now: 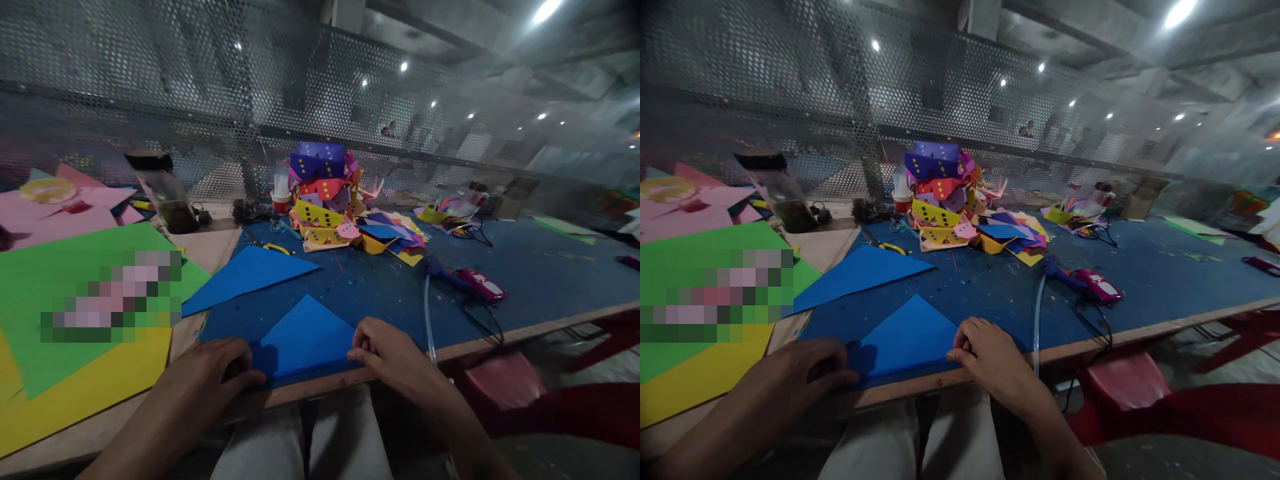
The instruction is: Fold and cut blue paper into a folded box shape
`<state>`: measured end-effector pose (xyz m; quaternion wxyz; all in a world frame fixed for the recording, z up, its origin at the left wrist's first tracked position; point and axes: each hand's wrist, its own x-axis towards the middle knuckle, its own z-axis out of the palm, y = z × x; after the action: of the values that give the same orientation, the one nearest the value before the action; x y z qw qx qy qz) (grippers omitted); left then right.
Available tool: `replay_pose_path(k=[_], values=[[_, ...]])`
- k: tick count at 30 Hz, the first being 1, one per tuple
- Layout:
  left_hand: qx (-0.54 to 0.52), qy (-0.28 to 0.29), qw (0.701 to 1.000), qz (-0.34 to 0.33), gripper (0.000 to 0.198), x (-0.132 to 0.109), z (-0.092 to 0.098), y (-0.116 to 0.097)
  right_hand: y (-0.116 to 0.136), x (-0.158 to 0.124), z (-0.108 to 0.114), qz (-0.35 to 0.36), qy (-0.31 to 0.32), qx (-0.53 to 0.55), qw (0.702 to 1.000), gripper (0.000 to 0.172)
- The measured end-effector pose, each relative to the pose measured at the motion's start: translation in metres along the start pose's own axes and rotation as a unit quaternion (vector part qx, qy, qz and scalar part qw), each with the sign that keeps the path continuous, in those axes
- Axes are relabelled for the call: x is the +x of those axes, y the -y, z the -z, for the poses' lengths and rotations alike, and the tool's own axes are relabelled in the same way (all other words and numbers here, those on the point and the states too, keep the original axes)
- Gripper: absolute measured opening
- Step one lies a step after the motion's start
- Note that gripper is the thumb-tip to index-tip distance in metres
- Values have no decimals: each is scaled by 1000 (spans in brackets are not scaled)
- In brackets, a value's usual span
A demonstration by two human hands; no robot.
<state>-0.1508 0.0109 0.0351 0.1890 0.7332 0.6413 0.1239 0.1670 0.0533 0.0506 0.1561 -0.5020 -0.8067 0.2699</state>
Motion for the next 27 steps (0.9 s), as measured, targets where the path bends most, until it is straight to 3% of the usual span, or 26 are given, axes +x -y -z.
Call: replay_pose_path(k=[8, 17, 27], values=[[-11, -15, 999, -44, 16, -11, 1, 21, 0, 1, 1, 2, -3, 12, 1000, 10], [35, -24, 999, -2, 19, -9, 12, 19, -1, 2, -1, 3, -3, 11, 1000, 8], [33, -31, 999, 28, 34, -9, 6, 32, 3, 1, 3, -10, 7, 14, 1000, 9]])
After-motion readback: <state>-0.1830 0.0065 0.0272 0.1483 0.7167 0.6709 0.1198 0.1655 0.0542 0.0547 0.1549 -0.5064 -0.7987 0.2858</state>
